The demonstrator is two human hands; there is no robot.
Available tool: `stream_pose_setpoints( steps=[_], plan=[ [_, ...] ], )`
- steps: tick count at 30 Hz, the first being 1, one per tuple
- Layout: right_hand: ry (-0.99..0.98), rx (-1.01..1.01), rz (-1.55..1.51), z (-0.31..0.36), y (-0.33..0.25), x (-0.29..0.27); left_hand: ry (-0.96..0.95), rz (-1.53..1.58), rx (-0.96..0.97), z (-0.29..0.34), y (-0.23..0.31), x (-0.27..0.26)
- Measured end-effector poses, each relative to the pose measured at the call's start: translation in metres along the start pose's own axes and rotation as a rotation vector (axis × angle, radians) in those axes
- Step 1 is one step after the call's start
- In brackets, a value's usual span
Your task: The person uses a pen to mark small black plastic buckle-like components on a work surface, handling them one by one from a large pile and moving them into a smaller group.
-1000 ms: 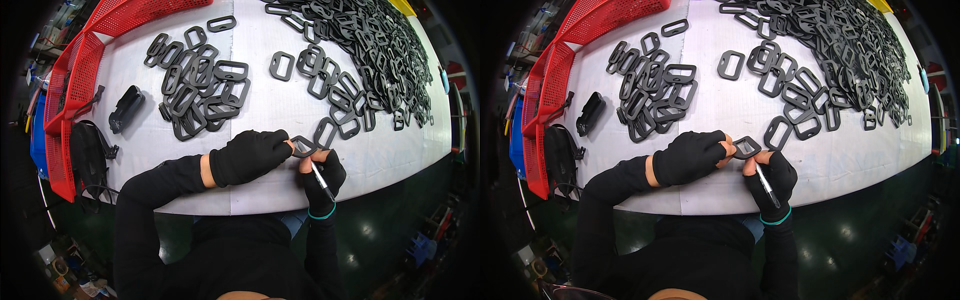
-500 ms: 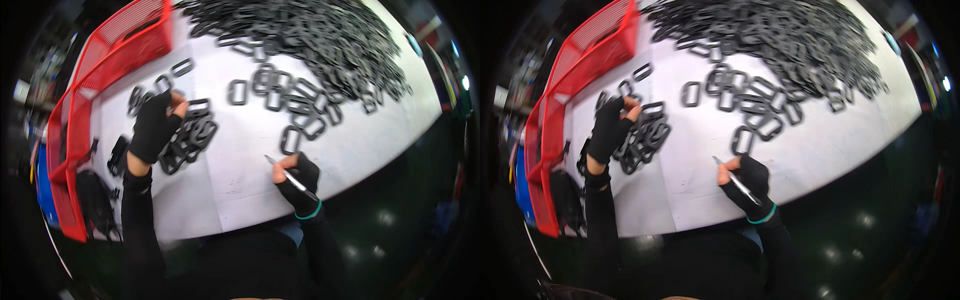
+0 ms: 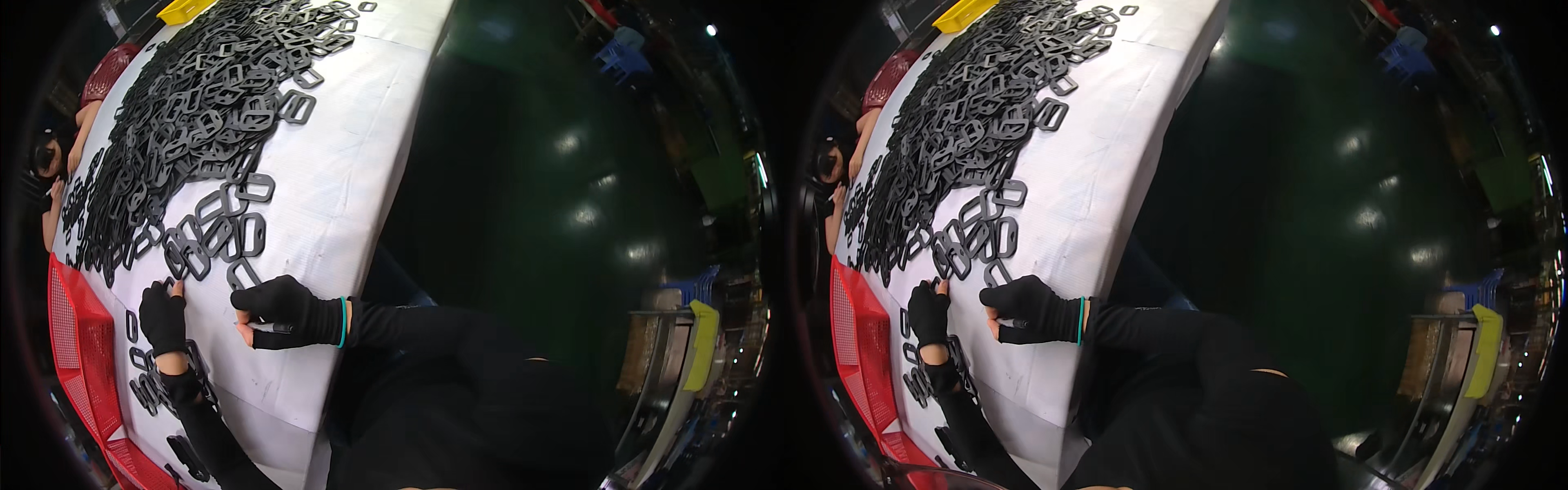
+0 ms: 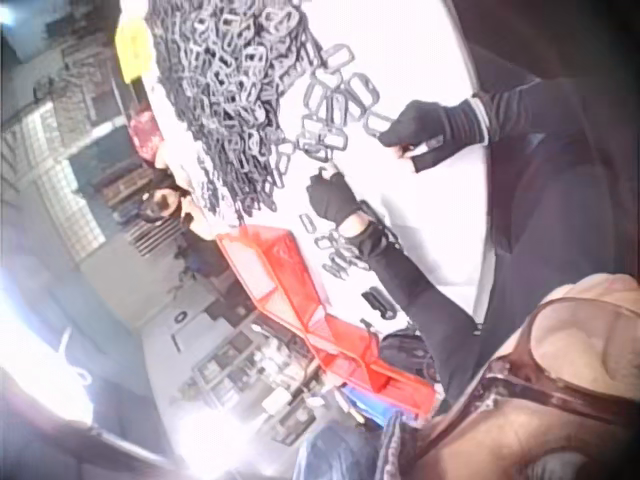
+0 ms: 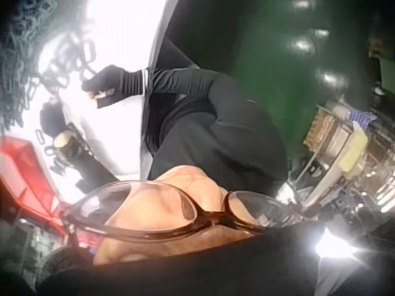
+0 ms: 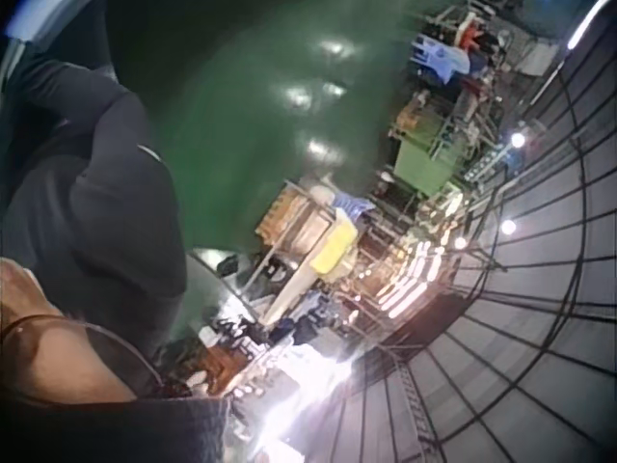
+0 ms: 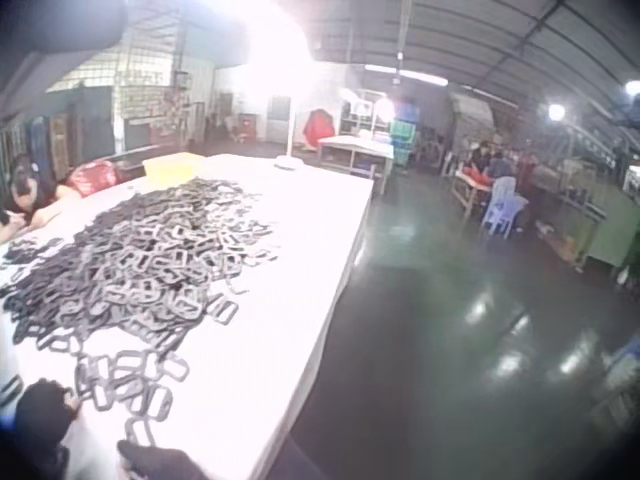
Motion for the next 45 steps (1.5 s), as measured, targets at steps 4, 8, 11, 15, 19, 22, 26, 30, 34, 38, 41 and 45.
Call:
stream_pose_setpoints(
  steps=[4, 8, 11, 15, 19, 22, 26, 30, 34, 38, 41, 45],
  plan=[
    [0.047, -0.064, 0.048, 0.001, -0.008, -0.006, 0.194, 0.168, 0.226, -0.001, -0.012, 0.011],
    [0.043, -0.068, 0.014, -0.002, -0.006, -0.003, 0.194, 0.167, 0.281, 0.006, -0.024, 0.023],
    [0.036, -0.062, 0.001, -0.004, -0.004, -0.001, 0.062, 0.299, 0.084, 0.006, -0.035, 0.014],
    [0.041, -0.08, -0.036, -0.003, -0.005, -0.002, 0.111, 0.265, 0.091, 0.006, -0.048, 0.006],
    [0.052, -0.068, -0.006, 0.002, -0.001, -0.005, 0.245, 0.36, 0.101, 0.015, -0.058, 0.021],
    [0.045, -0.072, -0.024, 0.0, -0.004, -0.002, 0.295, 0.474, 0.081, 0.032, -0.063, 0.007],
    [0.038, -0.062, 0.001, 0.003, -0.005, -0.004, 0.116, 0.747, -0.058, 0.061, -0.029, -0.025],
    [-0.002, -0.011, 0.001, 0.006, 0.003, -0.009, -0.149, 1.095, -0.239, 0.079, 0.003, -0.012],
    [0.01, -0.157, -0.095, -0.003, 0.007, 0.009, -0.01, 1.232, -0.31, 0.104, -0.002, -0.024],
    [0.006, 0.061, -0.057, 0.001, 0.022, 0.008, -0.014, 1.415, -0.318, 0.104, 0.014, 0.0],
    [0.013, 0.24, 0.01, -0.003, 0.019, 0.003, -0.073, 1.503, -0.291, 0.102, 0.028, 0.0],
    [0.041, 0.316, 0.189, -0.007, 0.007, 0.008, 0.07, 1.296, -0.212, 0.108, 0.024, -0.01]
  ],
)
Point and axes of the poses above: each hand's wrist, its own z-axis away from the middle knuckle, its own x-axis out of the palm, y = z × x, the point moved 4 cm from there along -z, towards the middle knuckle, and after that the axes turned 7 degrees about -z, right-handed, at the moved point
